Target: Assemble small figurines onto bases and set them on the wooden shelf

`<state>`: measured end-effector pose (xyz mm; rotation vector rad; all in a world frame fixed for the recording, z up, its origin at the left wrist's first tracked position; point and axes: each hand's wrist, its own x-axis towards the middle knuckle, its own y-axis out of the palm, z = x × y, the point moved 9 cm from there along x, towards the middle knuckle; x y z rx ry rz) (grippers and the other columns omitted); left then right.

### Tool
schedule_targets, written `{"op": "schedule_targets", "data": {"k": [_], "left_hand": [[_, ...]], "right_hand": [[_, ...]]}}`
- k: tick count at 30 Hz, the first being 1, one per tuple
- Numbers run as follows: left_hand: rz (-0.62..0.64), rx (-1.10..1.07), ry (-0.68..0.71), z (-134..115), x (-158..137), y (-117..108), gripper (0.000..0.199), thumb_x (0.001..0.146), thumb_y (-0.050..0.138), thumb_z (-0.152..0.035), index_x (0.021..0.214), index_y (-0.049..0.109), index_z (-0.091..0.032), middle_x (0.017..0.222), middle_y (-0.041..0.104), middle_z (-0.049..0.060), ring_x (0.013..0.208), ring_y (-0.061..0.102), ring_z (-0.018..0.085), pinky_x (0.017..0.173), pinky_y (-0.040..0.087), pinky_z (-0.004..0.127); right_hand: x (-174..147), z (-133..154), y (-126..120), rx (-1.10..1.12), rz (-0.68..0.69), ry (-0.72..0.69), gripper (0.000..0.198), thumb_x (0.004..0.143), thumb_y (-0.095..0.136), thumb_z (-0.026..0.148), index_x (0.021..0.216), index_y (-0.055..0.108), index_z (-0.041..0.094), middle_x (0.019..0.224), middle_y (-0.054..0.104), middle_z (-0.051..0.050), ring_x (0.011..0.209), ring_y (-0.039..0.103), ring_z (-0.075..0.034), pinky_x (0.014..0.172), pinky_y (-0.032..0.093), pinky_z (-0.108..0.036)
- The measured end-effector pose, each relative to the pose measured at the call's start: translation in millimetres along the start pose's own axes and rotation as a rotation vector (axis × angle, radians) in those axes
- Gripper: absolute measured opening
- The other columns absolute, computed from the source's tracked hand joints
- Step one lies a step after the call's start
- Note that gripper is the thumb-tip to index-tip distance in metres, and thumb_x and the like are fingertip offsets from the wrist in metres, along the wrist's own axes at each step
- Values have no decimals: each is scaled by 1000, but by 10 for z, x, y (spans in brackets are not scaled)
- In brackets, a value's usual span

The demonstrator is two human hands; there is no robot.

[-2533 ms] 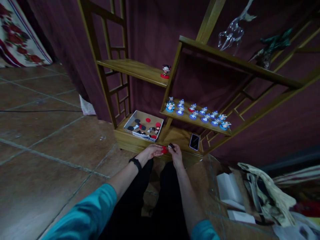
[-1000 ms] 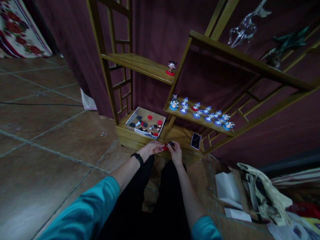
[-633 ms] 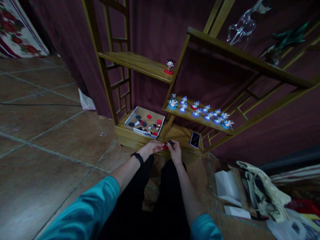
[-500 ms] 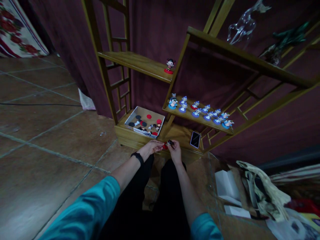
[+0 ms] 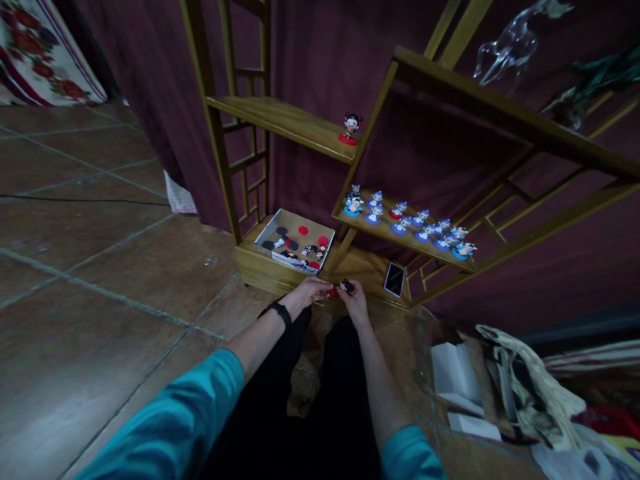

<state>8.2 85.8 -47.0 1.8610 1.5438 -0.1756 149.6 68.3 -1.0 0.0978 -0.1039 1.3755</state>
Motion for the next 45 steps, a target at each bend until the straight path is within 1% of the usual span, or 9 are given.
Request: {"op": "schedule_targets", "data": {"k": [6, 14, 25, 35, 37, 40, 45], "left_hand": [[1, 20, 5, -13, -37, 13, 9, 61, 72, -6, 66, 65, -6, 58, 65, 7, 51, 60, 11, 55, 50, 20], [-22, 15, 3, -6, 1, -5, 8, 59, 71, -4, 61, 64, -7, 54, 63, 5, 47, 58, 10, 53, 50, 21], [-49, 18, 42, -10, -24, 5, 8, 60, 67, -2, 58, 64, -8, 53, 63, 5, 45, 56, 9, 53, 48, 21], [-57, 46, 72, -27, -46, 9, 8, 58, 70, -4, 57, 63, -9, 52, 61, 5, 46, 55, 9, 52, 47, 21], [-65, 53, 76, -38, -64, 10, 9, 58, 71, -6, 57, 63, -9, 51, 60, 4, 45, 54, 9, 52, 47, 22], [-70, 54, 80, -47, -84, 14, 11, 58, 72, -8, 58, 62, -9, 54, 61, 4, 49, 56, 10, 54, 49, 24], [-72, 49, 86, -58, -90, 9, 12, 58, 72, -8, 59, 60, -9, 55, 61, 4, 53, 58, 11, 57, 51, 24]], "right_hand": [[4, -54, 8, -49, 19, -3, 32, 58, 69, 29, 85, 54, 20, 78, 59, 1, 72, 56, -13, 73, 46, -28], [-2, -108, -23, -135, 17, 18, 36, 59, 68, 31, 89, 54, 18, 82, 61, -1, 75, 58, -13, 76, 46, -29], [-20, -148, -23, -229, 41, 59, 36, 60, 66, 30, 92, 53, 20, 87, 63, -1, 78, 60, -15, 78, 47, -30], [-30, -104, 0, -285, 58, 13, 32, 63, 64, 29, 91, 54, 21, 86, 65, -2, 77, 62, -16, 77, 48, -30], [-18, -105, 8, -278, 58, -4, 30, 63, 63, 29, 91, 54, 21, 87, 65, -2, 78, 62, -16, 77, 48, -30], [-6, -92, 41, -237, 73, -25, 30, 64, 62, 29, 93, 55, 21, 89, 65, -2, 80, 62, -16, 78, 48, -30], [-13, -56, 94, -192, 98, -17, 37, 64, 63, 26, 100, 56, 23, 92, 66, -2, 79, 63, -16, 79, 49, -32]]}}
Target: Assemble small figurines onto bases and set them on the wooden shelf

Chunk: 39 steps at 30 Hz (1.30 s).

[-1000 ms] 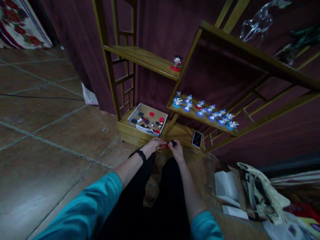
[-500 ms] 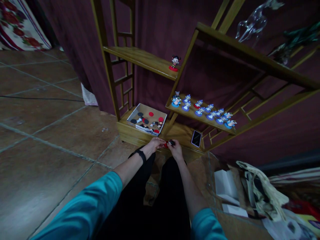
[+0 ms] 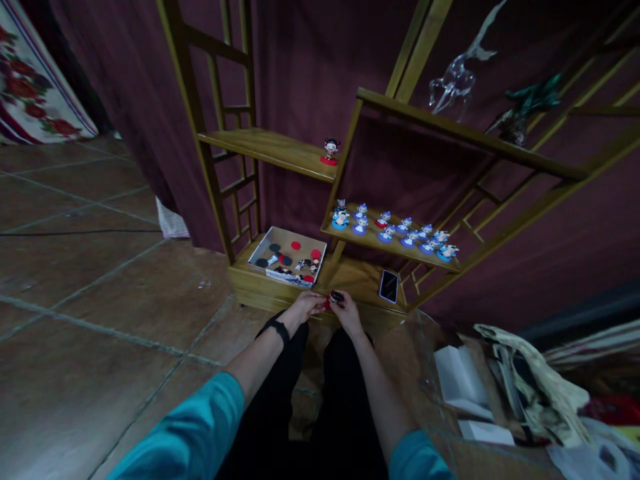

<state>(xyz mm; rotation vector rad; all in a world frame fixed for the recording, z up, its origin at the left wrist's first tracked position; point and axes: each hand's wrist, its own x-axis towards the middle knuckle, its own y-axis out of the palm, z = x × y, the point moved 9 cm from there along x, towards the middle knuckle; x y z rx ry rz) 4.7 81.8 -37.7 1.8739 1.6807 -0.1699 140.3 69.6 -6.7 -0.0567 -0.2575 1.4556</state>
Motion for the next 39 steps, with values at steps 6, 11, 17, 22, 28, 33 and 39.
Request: {"op": "schedule_targets", "data": {"k": [6, 11, 17, 22, 28, 33, 39], "left_hand": [[9, -71, -48, 30, 15, -3, 9, 61, 69, -5, 63, 61, -9, 57, 63, 6, 53, 59, 11, 56, 51, 22], [6, -146, -79, 51, 41, -9, 9, 62, 69, -4, 64, 61, -8, 60, 64, 7, 51, 59, 10, 56, 51, 21], [10, -173, -90, 68, 79, -12, 7, 67, 65, -4, 64, 60, -8, 61, 65, 8, 51, 60, 10, 56, 52, 20], [32, -159, -111, 77, 74, 5, 6, 67, 65, -4, 66, 61, -8, 62, 65, 9, 53, 61, 11, 55, 52, 19], [113, -159, -100, 55, 42, 71, 12, 70, 61, -1, 79, 64, -8, 71, 67, 8, 59, 63, 11, 59, 52, 19], [165, -168, -20, -20, -22, 114, 17, 71, 62, -3, 86, 64, -10, 79, 68, 8, 64, 64, 10, 63, 52, 19], [169, -129, 22, -83, -74, 107, 17, 71, 63, -5, 87, 64, -13, 78, 68, 6, 65, 64, 10, 64, 52, 20]], "right_hand": [[-14, 12, -21, 56, -12, 21, 42, 66, 62, 27, 106, 55, 23, 99, 66, -3, 85, 62, -17, 83, 48, -34], [-18, 7, -57, 111, -43, 58, 42, 65, 63, 26, 106, 56, 24, 104, 64, -3, 89, 60, -17, 86, 46, -35], [-15, -35, 11, 202, 14, 138, 30, 63, 65, 30, 92, 63, 22, 95, 67, -3, 89, 61, -18, 84, 47, -34], [-49, -82, 78, 397, 45, 227, 31, 59, 69, 34, 86, 64, 19, 87, 68, -4, 77, 63, -18, 74, 51, -34], [-92, -33, 75, 556, 41, 272, 39, 53, 75, 31, 87, 65, 16, 87, 68, -4, 75, 64, -17, 78, 50, -35], [-118, -6, 68, 634, 37, 313, 43, 50, 78, 30, 89, 64, 15, 90, 68, -5, 80, 65, -18, 82, 49, -36], [-117, 34, 102, 686, 59, 298, 41, 51, 77, 29, 88, 64, 16, 89, 69, -5, 83, 65, -19, 83, 49, -36]]}}
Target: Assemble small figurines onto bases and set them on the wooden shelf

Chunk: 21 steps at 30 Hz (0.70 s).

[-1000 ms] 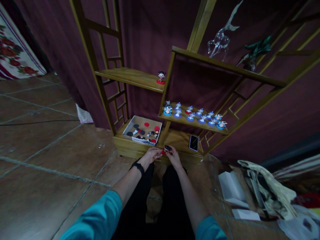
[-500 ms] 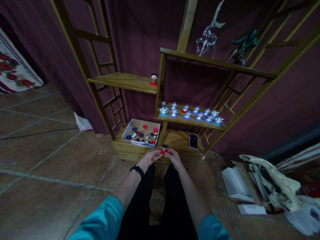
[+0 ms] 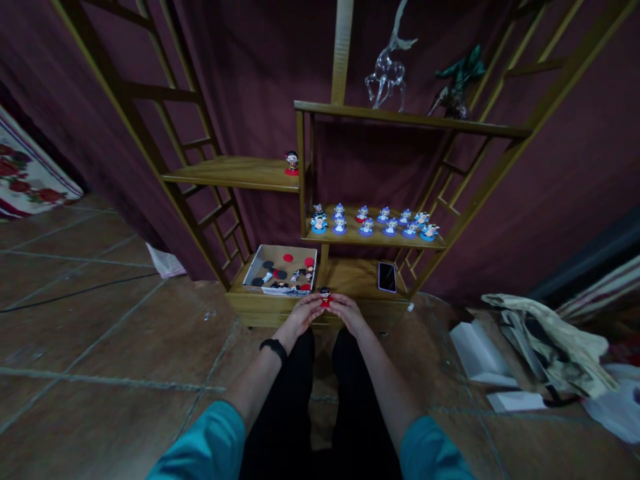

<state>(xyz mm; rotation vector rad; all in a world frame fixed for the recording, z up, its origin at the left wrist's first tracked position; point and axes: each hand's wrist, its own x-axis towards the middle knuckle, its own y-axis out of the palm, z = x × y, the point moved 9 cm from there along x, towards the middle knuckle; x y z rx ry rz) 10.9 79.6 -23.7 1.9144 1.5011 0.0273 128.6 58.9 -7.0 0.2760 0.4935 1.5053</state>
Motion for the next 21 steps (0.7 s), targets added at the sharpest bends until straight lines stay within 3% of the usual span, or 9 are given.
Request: {"op": "schedule_targets", "data": {"k": [13, 21], "left_hand": [[-7, 91, 29, -97, 26, -70, 12, 70, 64, -6, 81, 63, -11, 74, 67, 7, 62, 63, 10, 63, 51, 20], [-14, 105, 44, -78, 44, -57, 19, 65, 69, -5, 82, 63, -11, 73, 67, 5, 63, 62, 10, 65, 50, 20]], "right_hand": [[69, -102, 48, 30, -11, 58, 32, 57, 73, 23, 87, 64, 16, 81, 70, -5, 76, 66, -17, 80, 51, -36], [102, -127, 11, 21, -27, 82, 33, 57, 72, 22, 89, 63, 17, 75, 70, -4, 70, 66, -16, 78, 51, -36]]}}
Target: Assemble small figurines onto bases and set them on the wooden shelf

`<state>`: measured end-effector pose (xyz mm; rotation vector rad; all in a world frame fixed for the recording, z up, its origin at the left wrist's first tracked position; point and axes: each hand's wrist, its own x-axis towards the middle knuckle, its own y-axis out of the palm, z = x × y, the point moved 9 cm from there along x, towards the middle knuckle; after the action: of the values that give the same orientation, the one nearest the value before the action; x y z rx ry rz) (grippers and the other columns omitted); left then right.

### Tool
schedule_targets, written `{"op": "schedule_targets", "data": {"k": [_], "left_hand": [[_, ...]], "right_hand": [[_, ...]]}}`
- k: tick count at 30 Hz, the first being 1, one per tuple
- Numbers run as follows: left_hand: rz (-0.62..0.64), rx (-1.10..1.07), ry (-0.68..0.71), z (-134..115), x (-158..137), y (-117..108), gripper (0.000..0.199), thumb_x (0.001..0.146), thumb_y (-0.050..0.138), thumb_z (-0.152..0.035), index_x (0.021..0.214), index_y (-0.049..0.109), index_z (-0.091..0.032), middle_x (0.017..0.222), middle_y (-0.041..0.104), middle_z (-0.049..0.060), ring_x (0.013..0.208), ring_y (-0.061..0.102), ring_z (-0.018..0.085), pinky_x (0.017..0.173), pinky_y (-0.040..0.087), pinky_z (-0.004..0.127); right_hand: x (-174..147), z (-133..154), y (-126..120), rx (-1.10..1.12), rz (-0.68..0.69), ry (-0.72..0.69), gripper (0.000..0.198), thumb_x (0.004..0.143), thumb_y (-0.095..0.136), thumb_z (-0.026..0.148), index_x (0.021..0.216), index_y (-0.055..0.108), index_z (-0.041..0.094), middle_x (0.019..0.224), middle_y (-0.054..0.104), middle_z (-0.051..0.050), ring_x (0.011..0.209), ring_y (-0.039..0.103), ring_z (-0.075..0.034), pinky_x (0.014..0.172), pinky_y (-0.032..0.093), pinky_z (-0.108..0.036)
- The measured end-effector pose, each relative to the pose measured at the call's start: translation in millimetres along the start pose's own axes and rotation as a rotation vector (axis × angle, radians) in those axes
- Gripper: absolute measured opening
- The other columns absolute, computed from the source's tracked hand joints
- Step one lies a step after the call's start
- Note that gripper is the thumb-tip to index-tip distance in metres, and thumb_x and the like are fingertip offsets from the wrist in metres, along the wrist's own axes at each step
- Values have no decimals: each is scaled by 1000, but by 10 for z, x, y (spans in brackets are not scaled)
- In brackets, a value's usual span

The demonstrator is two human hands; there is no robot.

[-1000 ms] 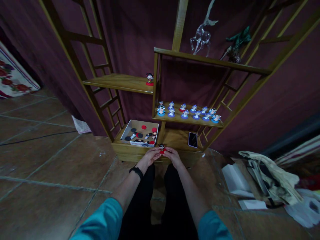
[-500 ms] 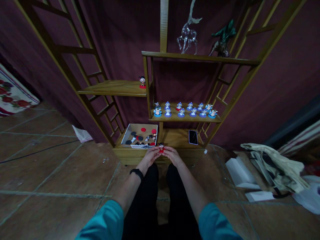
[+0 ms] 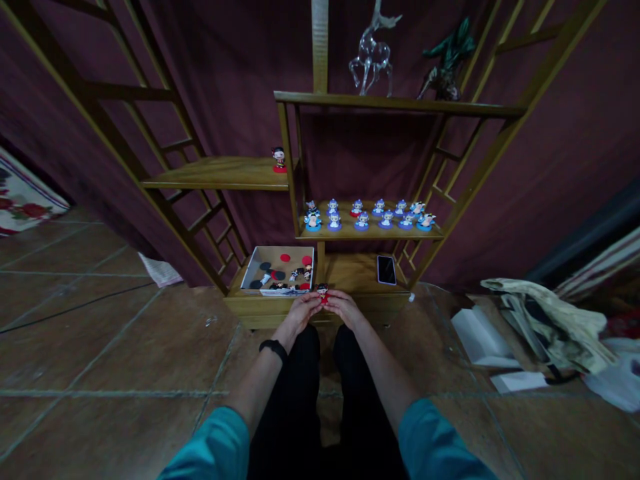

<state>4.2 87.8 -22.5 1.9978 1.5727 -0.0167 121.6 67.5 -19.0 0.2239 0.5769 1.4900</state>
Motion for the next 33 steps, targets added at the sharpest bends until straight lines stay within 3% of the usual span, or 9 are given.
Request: {"op": "schedule_targets", "data": {"k": [15, 33], "left_hand": [[4, 21, 41, 18, 35, 9, 30, 58, 74, -7, 86, 63, -10, 69, 66, 5, 58, 60, 8, 56, 46, 17], [42, 55, 103, 83, 126, -40, 41, 52, 79, -14, 89, 62, -12, 63, 63, 1, 55, 58, 9, 59, 46, 21]], "right_hand": [[55, -62, -13, -27, 20, 8, 22, 63, 70, 27, 81, 62, 17, 73, 68, -2, 67, 65, -14, 76, 52, -35], [62, -92, -8, -58, 19, -1, 26, 59, 73, 32, 74, 60, 16, 71, 67, -3, 67, 65, -15, 74, 52, -34]]}}
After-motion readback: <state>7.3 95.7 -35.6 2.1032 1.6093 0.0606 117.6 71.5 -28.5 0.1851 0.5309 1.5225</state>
